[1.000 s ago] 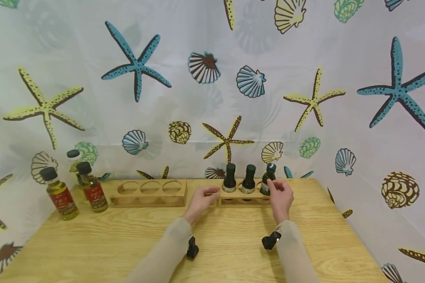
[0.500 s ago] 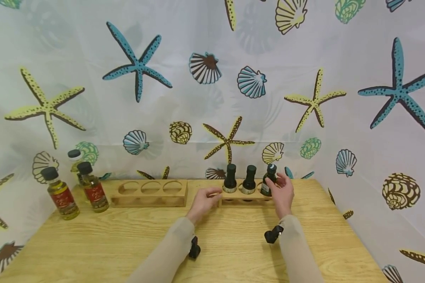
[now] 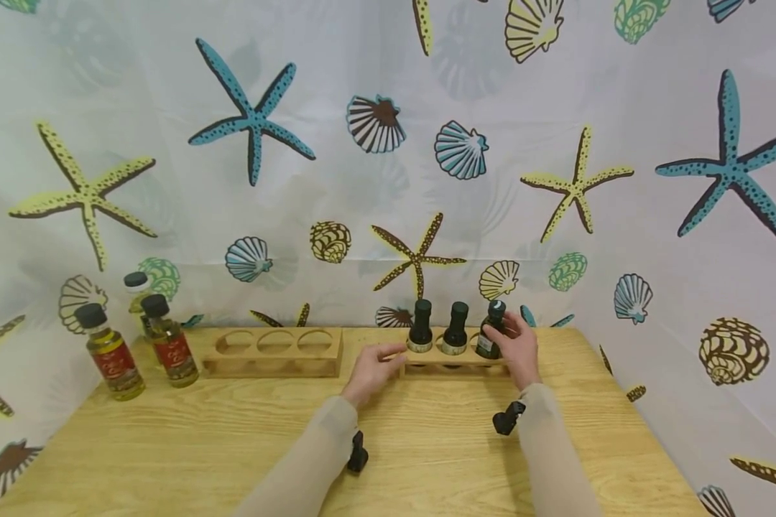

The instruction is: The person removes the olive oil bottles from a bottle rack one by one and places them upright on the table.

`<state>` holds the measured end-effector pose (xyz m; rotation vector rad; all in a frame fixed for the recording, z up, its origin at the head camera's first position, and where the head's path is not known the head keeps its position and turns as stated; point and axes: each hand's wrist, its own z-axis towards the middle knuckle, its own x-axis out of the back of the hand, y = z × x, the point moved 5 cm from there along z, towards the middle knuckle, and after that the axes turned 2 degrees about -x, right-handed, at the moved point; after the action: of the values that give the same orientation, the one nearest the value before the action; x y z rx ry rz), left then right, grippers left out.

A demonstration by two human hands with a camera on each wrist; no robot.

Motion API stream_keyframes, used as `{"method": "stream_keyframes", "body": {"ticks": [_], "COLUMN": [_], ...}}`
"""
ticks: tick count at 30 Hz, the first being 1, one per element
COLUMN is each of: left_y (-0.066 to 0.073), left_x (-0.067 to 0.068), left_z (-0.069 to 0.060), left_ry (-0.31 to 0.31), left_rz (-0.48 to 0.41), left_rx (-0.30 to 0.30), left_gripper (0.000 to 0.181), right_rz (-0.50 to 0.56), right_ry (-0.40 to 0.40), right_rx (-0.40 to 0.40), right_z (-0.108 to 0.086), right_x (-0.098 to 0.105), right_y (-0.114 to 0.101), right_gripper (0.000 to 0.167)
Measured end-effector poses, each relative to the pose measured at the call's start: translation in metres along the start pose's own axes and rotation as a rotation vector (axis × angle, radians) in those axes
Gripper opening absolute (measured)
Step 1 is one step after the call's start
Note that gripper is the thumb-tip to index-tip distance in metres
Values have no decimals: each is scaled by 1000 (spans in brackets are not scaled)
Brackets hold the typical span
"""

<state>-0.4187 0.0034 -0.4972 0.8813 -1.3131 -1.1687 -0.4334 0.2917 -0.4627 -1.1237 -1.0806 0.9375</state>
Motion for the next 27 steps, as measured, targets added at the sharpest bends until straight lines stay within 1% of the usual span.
{"method": "stream_keyframes", "body": {"ticks": [4,9,11,15,19,23,27], "left_y": [0,2,2,3,3,5,6], "left_x": [-2,-3,-3,-4,-4,-4,-3], "left_z": [0,-2,-3,-3,-3,-2,-2], "left_ry": [0,30,44,58,65,66,71], "left_rz": [-38,-68,-65,-50,-31,-3,24], "left_rx": [36,47,43,54,67,70,64], "left_gripper": [29,27,26,27,27,27,26], "right_rz": [-10,-39,-51,-60,-56,-30,25], "right_ry": [-14,5,20,39,30,19,17], "right_rx": [14,42,44,48,59,63,70], "right_z": [0,0,-1,-2,-3,-2,-1], "right_x": [0,-4,-6,-6,-5,-5,-5], "right_y": [0,0,1,3,4,4,3], "right_gripper": [77,77,76,76,78,78,78]}}
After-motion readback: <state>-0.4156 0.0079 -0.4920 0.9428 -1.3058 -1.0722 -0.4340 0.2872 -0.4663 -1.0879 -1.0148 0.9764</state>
